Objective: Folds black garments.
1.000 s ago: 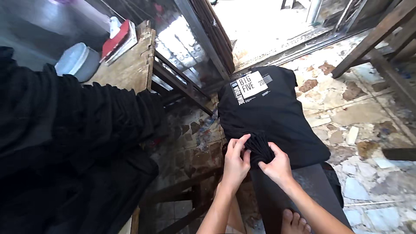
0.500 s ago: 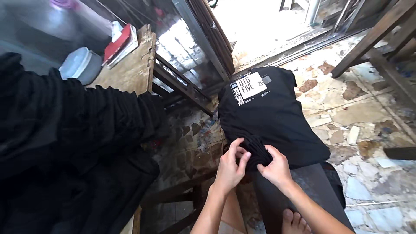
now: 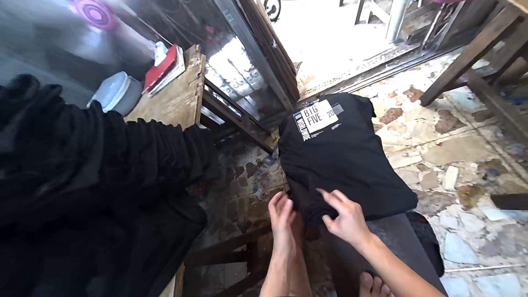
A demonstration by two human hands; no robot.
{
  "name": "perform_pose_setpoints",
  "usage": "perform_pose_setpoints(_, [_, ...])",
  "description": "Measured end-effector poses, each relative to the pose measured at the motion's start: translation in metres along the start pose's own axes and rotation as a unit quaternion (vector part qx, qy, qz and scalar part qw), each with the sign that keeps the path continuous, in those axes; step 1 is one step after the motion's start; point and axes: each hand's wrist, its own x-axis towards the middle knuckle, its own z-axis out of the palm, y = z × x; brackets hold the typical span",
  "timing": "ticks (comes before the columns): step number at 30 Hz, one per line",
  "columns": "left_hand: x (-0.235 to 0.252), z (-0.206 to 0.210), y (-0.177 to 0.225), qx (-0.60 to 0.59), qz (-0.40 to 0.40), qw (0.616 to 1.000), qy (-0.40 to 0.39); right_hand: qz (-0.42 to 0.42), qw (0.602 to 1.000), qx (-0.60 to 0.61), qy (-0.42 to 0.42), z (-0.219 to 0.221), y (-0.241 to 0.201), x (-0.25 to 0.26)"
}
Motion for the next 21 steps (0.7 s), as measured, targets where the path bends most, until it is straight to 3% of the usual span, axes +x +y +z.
perform_pose_setpoints(2, [0.010, 0.010, 0.008, -0.235, -0.240, 0.941, 0.043, -0.119, 0.988, -0.047, -0.082, 0.000, -0.008, 0.004])
perform_pose_setpoints(3, [0.015, 0.010, 0.006, -0.279, -0.285, 0.917, 0.016, -0.165, 0.977, -0.066, -0.113, 0.000, -0.014, 0.005])
perform_pose_setpoints(4, [0.017, 0.012, 0.006, -0.261, -0.292, 0.920, -0.006, -0.190, 0.969, -0.086, -0.130, -0.002, -0.017, 0.007])
perform_pose_setpoints(6, [0.019, 0.016, 0.012, -0.103, -0.265, 0.958, 0.049, -0.183, 0.967, -0.128, -0.125, -0.010, -0.016, 0.008])
perform_pose_setpoints(8, [0.011, 0.017, 0.028, -0.006, -0.220, 0.972, 0.075, -0.145, 0.971, -0.177, -0.065, -0.014, -0.006, -0.009])
perform_pose_setpoints(12, [0.001, 0.038, 0.106, -0.061, -0.107, 0.992, 0.029, 0.009, 0.954, -0.273, 0.120, -0.046, 0.064, -0.042])
perform_pose_setpoints(14, [0.014, 0.041, 0.146, -0.111, -0.064, 0.991, -0.027, 0.137, 0.930, -0.310, 0.142, -0.081, 0.100, -0.053])
perform_pose_setpoints(16, [0.044, 0.044, 0.175, -0.137, -0.048, 0.986, -0.075, 0.193, 0.910, -0.347, 0.117, -0.112, 0.126, -0.045])
perform_pose_setpoints(19, [0.107, 0.053, 0.224, -0.159, -0.108, 0.981, -0.034, 0.266, 0.886, -0.379, -0.004, -0.172, 0.099, 0.049])
perform_pose_setpoints(21, [0.135, 0.047, 0.289, -0.220, -0.136, 0.965, 0.035, 0.249, 0.881, -0.402, 0.004, -0.233, 0.032, 0.151])
